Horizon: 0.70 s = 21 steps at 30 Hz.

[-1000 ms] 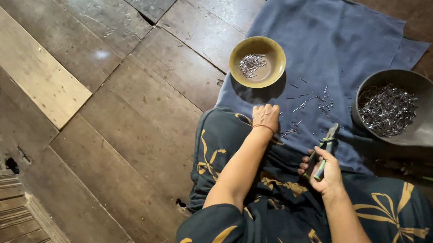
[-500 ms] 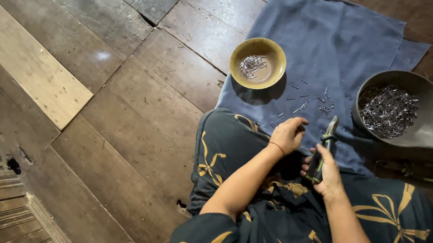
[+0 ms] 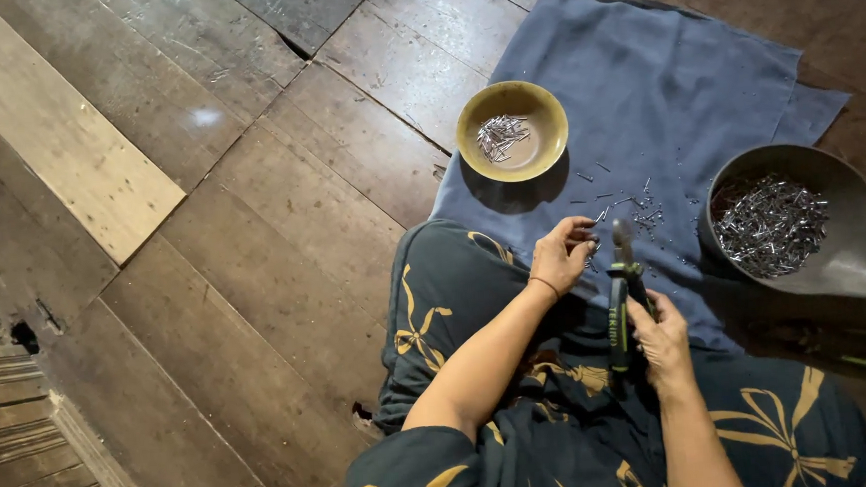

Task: Cutting small metal pins to length using wire cutters and collecting them in a bowl.

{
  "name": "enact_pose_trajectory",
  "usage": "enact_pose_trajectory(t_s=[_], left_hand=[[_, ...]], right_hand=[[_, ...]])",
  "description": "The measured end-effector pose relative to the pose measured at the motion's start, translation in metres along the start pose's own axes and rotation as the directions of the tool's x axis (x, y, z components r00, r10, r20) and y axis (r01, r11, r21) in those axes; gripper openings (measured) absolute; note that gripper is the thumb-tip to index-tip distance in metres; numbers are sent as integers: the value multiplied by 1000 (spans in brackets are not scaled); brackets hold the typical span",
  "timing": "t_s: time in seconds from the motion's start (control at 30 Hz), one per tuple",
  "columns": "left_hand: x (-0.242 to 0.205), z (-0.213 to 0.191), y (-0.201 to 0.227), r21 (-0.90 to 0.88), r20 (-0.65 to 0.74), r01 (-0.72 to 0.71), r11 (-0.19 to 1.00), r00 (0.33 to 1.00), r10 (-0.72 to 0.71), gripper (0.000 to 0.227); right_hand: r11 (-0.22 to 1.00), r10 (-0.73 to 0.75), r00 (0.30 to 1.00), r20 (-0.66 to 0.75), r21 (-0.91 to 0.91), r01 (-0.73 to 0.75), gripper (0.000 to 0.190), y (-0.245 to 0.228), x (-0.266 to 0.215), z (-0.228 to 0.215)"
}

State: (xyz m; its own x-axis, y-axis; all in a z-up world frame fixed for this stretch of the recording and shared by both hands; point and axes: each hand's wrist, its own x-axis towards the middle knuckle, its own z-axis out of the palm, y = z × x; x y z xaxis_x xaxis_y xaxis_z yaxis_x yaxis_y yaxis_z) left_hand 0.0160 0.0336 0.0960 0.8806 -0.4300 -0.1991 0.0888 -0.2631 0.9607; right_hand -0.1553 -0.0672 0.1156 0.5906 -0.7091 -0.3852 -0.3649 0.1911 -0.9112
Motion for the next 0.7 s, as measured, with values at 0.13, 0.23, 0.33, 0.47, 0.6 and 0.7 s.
enact_pose_trajectory(t_s=[0.13,0.23,0.33,0.47,0.6,0.7], left_hand=[[5,4,-6,-82,-2,-69,994,998,69,37],[12,14,-22,-71,6,-79,994,997,80,41],[11,17,-30,-199,50,-128,972,989,140,45],[5,6,-13,-237,69,-126,963,987,146,44],[0,3,-4,-289,27,-121,950,991,135,42],[2,3,-6,-273,0,-127,954,991,132,45]], right_hand=[[981,-57,998,7,-183,58,43,3,3,3],[953,-77,997,-4,-293,73,42,-1,-2,3],[949,-38,999,22,-312,43,39,-21,-12,4],[949,34,999,34,-315,-22,42,-27,-11,7],[941,30,998,53,-338,-10,45,-34,-17,6],[954,27,998,60,-301,-8,44,-41,-20,9]])
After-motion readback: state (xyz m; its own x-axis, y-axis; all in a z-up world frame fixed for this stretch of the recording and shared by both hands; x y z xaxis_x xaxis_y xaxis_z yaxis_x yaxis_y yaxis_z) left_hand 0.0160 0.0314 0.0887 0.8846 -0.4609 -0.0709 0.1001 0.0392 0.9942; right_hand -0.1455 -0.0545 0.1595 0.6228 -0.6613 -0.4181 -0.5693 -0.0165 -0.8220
